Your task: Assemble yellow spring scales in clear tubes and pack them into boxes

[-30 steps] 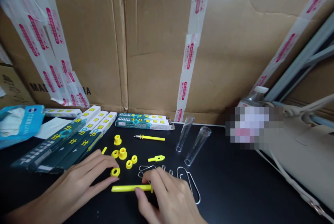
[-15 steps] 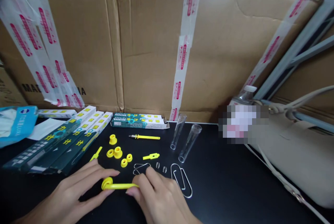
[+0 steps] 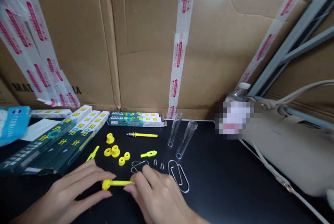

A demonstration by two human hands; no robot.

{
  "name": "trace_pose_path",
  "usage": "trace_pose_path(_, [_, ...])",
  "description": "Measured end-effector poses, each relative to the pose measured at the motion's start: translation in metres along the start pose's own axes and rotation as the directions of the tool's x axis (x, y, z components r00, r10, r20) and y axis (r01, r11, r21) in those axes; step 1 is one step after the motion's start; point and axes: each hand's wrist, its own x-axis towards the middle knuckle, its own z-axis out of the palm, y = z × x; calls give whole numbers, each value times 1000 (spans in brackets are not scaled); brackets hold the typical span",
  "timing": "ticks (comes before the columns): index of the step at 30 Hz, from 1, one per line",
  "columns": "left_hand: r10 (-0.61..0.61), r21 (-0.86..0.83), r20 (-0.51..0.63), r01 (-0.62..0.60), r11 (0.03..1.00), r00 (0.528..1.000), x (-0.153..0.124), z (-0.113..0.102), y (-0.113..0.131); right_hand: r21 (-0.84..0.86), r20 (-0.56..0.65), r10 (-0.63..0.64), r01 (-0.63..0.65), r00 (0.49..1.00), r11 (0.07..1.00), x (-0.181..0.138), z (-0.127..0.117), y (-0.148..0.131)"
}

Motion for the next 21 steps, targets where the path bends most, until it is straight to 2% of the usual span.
trace_pose_path(5, [-8,-20,4,8,1000,1000,2,-3,0,117,11,27,-28,1000,993,0,-1,-2])
trace_pose_path(11, [-36,-110,172,56,992,984,4,-5,2,110,-15,-45,47,999,993,5,-5,-6])
trace_pose_path(13, [-31,-143,194,60,988,980,4,-5,2,153,-25,-36,39,999,988,5,-6,-5])
trace_pose_path(15, [-37,-190,189,74,979,981,3,-4,3,210,-85,5,13,996,978,2,-5,-4])
trace_pose_path(18, [-139,-238,118,164,957,983,3,-3,1,280,-227,114,-48,967,959,-3,-3,0])
trace_pose_path(21, [-328,-293,74,335,895,942,5,-2,-2,293,-296,227,-138,928,946,-7,0,3])
